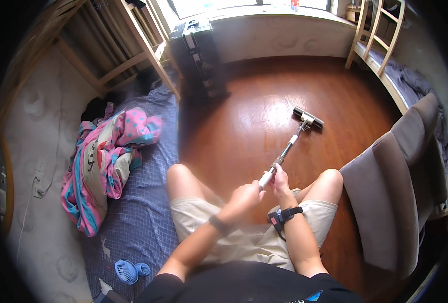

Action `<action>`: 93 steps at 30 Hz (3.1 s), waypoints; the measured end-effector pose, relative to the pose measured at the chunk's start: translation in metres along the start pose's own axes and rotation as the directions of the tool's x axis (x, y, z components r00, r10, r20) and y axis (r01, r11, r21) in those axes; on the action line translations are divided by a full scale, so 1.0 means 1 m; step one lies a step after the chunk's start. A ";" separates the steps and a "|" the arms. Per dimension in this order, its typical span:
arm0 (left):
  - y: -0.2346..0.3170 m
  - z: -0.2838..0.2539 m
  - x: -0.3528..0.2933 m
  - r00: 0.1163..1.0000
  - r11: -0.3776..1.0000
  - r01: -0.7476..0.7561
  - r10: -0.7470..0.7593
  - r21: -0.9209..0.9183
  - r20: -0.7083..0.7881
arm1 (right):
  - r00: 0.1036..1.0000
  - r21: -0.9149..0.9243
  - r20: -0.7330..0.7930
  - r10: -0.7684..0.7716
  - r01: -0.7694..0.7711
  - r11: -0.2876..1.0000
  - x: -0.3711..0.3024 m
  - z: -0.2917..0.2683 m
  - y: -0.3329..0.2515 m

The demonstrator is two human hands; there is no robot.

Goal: The person cleans the wooden floor in a room by pushing and pulling the head of a vacuum cleaner over the surface while seated.

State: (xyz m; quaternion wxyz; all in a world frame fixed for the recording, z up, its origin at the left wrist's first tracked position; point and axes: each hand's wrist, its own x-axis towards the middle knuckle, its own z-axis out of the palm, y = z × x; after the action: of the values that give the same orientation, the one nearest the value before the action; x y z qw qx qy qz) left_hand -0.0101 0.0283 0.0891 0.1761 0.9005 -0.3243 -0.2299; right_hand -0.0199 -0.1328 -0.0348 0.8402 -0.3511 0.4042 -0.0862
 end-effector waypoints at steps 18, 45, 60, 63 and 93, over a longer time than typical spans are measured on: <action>0.001 -0.148 -0.185 0.998 0.989 0.048 -0.043 0.140 -0.038 | 0.991 -0.234 0.053 0.125 -0.109 0.966 0.002 0.016 0.025; -0.039 0.019 0.034 0.692 0.043 0.721 0.007 -0.692 0.722 | 0.995 -0.316 -0.069 -0.070 0.045 0.948 0.026 -0.008 0.015; -0.055 -0.024 -0.037 0.997 0.985 0.021 -0.008 -0.173 0.072 | 0.845 -0.042 0.534 0.035 -0.015 0.999 -0.030 0.027 0.010; -0.024 -0.034 -0.061 0.991 0.958 -0.077 0.103 0.276 -0.082 | 0.821 0.039 0.569 0.044 -0.081 0.996 -0.035 0.033 0.009; -0.024 -0.009 -0.148 0.996 0.994 -0.092 0.093 0.054 -0.010 | 0.992 -0.365 -0.052 0.117 -0.128 0.922 -0.019 0.032 0.027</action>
State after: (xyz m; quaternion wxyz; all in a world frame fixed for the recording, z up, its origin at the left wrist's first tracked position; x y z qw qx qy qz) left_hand -0.0940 0.1454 0.1301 0.1643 0.8903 -0.3707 -0.2071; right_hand -0.0128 -0.0885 -0.0271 0.7574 -0.4747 0.4467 0.0385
